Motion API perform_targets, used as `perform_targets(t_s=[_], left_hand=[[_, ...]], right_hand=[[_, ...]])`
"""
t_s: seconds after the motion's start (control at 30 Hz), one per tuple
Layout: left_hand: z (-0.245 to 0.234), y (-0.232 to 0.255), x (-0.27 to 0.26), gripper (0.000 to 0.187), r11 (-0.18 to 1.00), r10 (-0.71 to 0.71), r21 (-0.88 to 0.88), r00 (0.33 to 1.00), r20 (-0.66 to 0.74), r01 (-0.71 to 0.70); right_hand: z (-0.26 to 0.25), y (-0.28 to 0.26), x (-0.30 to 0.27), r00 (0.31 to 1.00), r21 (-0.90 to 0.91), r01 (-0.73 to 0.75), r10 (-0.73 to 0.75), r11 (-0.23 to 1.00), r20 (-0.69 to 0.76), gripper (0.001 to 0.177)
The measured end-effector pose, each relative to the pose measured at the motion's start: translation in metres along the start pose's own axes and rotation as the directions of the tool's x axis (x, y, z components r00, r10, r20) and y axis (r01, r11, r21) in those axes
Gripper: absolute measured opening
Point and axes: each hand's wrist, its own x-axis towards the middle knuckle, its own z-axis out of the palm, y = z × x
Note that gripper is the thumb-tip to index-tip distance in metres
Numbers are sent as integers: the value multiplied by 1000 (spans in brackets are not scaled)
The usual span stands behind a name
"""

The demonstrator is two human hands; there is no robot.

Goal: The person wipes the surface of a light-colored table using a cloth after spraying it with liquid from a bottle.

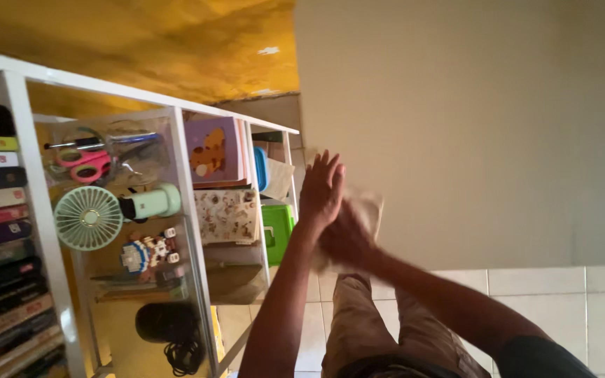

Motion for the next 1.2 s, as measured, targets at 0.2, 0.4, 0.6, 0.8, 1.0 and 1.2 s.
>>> perform_targets(t_s=[0.2, 0.4, 0.6, 0.8, 1.0, 1.2], left_hand=[[-6, 7, -21, 68, 985, 121, 158, 938, -323, -73], [2, 10, -21, 70, 999, -13, 36, 981, -191, 21], [3, 22, -32, 72, 994, -13, -110, 992, -126, -1], [-10, 19, -24, 68, 992, 53, -92, 955, -292, -84], [-36, 11, -2, 63, 969, 121, -120, 842, -526, -214], [-30, 31, 17, 63, 975, 212, 20, 896, -390, -222]], right_hand=[[-58, 118, 108, 760, 85, -249, 249, 965, -600, 80], [-117, 228, 195, 645, -74, -383, 209, 921, -736, 53], [-169, 269, 221, 733, 144, -342, 360, 928, -578, 51], [-143, 255, 226, 633, 6, -373, 259, 928, -730, 53], [-74, 136, 161, 700, -69, -399, 255, 915, -667, 62], [6, -10, 55, 845, -32, -275, 226, 961, -484, 59]])
